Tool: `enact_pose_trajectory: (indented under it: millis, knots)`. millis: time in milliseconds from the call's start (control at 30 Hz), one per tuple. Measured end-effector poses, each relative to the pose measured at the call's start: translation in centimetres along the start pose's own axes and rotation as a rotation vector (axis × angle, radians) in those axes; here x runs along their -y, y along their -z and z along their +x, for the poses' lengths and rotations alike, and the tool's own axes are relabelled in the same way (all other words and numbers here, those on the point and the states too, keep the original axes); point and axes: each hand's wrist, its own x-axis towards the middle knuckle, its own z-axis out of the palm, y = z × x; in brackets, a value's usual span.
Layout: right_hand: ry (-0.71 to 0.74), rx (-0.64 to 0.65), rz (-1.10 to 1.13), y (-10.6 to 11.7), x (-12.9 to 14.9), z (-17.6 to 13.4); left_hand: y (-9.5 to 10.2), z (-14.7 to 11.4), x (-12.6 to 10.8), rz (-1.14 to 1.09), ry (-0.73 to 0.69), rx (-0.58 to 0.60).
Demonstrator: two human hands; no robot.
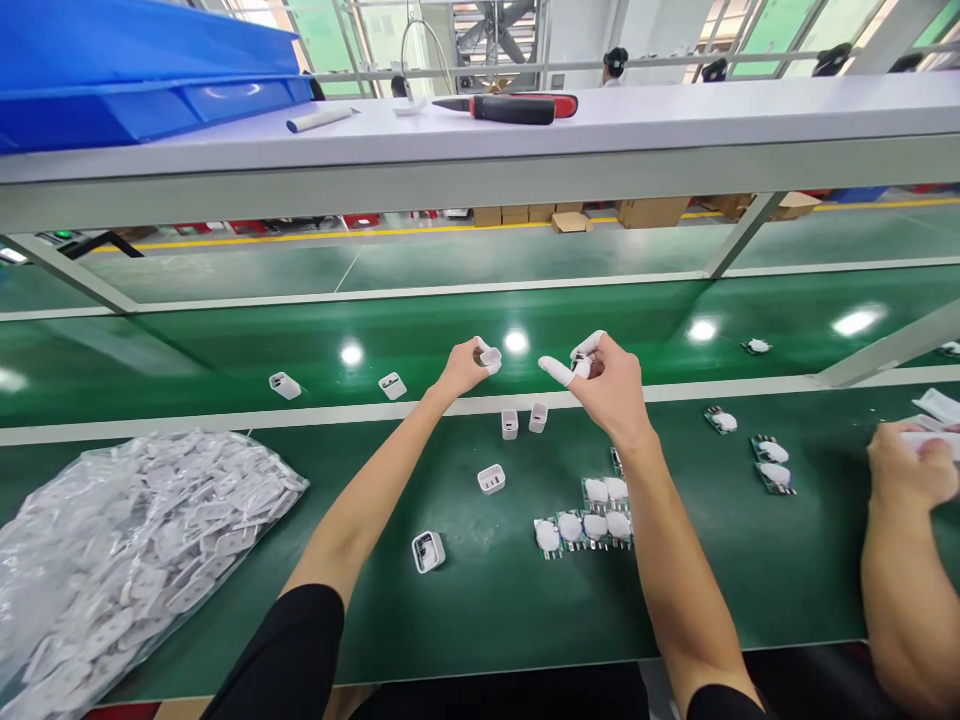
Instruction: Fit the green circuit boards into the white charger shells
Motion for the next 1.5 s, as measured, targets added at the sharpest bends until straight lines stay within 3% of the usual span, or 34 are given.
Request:
enact_pose_trajectory:
  millis: [133, 233, 300, 400, 500, 767, 967, 1067, 1100, 1167, 1233, 1300, 1400, 1500]
  knots:
    - [0.032, 0.058, 0.160, -1.0, 1.6, -1.2, 1.6, -6.5, -3.9, -0.217, -0.053, 0.025]
    - [0.103, 0.103, 0.297, -2.0, 2.9, -2.4, 1.6, -12.3, -6.6, -0.686, 0.032, 0.063]
    - [0.176, 0.149, 0.397, -3.0, 3.4, -3.3, 0.9, -15.3, -8.0, -0.881, 0.122, 0.168]
    - [0.270, 0.234, 0.515, -4.5, 3.7, -4.4, -0.4, -17.6, -9.4, -1.070, 0.256, 0.331]
    - [0.276, 0.292, 0.575, -5.3, 3.7, -5.0, -1.1, -18.2, -9.9, -1.166, 0.298, 0.390]
    - [0.330, 0.486, 0.569, -4.9, 3.6, -5.3, -0.5, -18.3, -8.9, -1.305, 0.288, 0.359]
    - [0.253, 0.285, 0.617, -7.7, 2.6, -4.7, -0.9, -17.1, -9.0, -1.285, 0.297, 0.244]
    - [0.231, 0.199, 0.435, -5.2, 2.2, -2.8, 1.0, -16.3, -9.1, -1.243, 0.228, 0.162]
    - [0.199, 0.237, 0.336, -3.8, 2.0, -2.3, 1.8, -16.0, -9.2, -1.230, 0.201, 0.136]
    - [0.101, 0.401, 0.068, -1.1, 1.7, -2.4, 3.3, -15.8, -9.5, -1.203, 0.162, 0.092]
    - [-0.008, 0.643, -0.260, 0.5, 1.2, -4.0, 4.3, -15.7, -9.7, -1.171, 0.151, 0.078]
    - [-0.070, 0.824, -0.583, 0.4, 0.4, -6.8, 4.7, -15.8, -9.9, -1.148, 0.157, 0.099]
    - [-0.102, 0.838, -0.692, -2.0, -1.0, -11.0, 4.5, -16.1, -10.2, -1.118, 0.160, 0.165]
    - [-0.125, 0.811, -0.684, -4.1, -2.3, -13.3, 4.3, -16.4, -10.2, -1.068, 0.150, 0.215]
